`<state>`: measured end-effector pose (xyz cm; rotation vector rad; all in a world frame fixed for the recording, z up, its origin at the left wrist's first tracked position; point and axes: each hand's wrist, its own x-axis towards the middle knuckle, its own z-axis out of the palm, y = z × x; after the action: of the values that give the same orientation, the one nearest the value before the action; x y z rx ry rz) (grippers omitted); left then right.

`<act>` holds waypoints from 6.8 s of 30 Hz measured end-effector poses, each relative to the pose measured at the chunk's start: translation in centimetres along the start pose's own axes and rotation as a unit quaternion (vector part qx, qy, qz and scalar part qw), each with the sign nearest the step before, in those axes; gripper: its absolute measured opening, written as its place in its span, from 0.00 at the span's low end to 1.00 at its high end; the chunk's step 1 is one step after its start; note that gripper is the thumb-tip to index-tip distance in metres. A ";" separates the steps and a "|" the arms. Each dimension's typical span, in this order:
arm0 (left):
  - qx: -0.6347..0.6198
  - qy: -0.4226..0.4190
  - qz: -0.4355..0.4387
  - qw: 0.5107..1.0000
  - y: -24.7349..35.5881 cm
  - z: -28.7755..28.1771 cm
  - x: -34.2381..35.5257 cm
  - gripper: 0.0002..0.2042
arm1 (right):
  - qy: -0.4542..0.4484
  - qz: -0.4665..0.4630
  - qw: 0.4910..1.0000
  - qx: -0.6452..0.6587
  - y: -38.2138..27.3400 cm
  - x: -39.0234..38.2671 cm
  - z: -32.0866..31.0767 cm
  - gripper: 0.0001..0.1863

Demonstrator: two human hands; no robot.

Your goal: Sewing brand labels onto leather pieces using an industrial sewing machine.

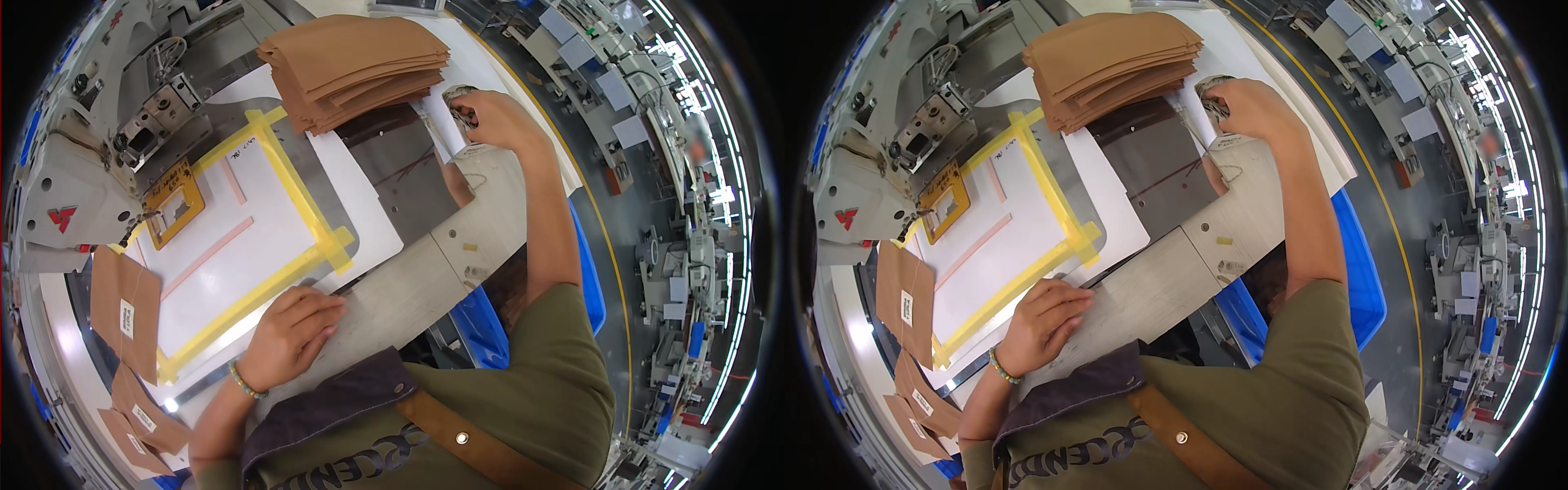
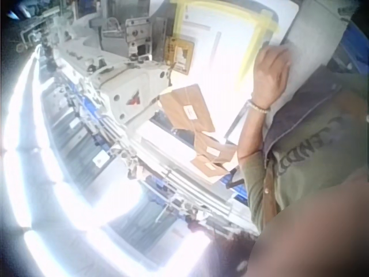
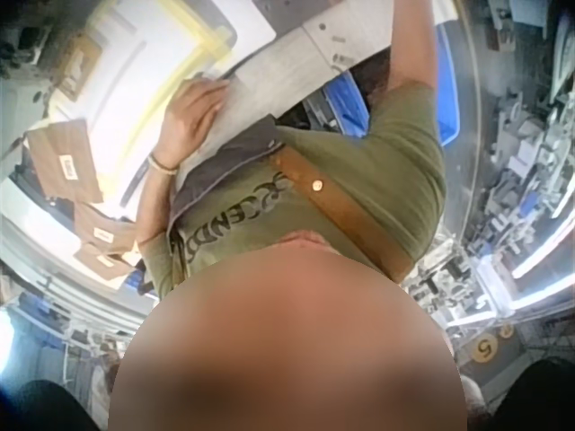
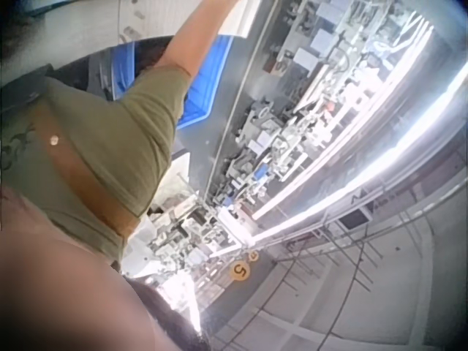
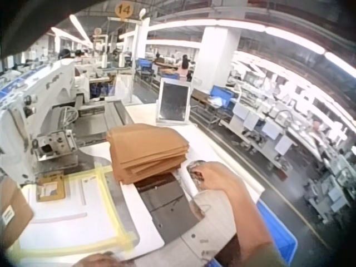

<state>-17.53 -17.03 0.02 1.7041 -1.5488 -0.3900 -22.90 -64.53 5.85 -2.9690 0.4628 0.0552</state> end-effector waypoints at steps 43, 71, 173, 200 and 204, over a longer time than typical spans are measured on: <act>-0.403 0.163 -0.185 0.881 1.3 -0.9 2.9 0.29 | 0.109 -0.116 0.826 0.540 -16.3 -3.3 -1.5 0.27; -0.760 0.280 -0.088 0.580 -4.8 -5.8 -0.9 0.50 | 0.256 -0.375 0.859 0.238 -30.8 -3.3 6.4 0.34; -0.626 0.115 -0.227 0.737 -4.5 -4.7 -2.3 0.22 | 0.146 -0.460 0.803 0.349 -31.9 -3.9 7.2 0.32; -0.516 0.435 -0.164 0.719 -1.9 -3.9 -1.2 0.28 | -0.049 -0.204 0.732 0.648 -34.2 -5.5 11.6 0.22; -0.465 0.419 -0.130 0.769 -2.8 -5.3 -3.7 0.26 | -0.166 -0.203 0.760 0.595 -32.9 -3.9 8.3 0.24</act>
<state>-12.70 -11.91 0.42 1.0067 -0.3079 -0.3611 -16.75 -31.18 2.05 -1.6618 -0.1878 0.1627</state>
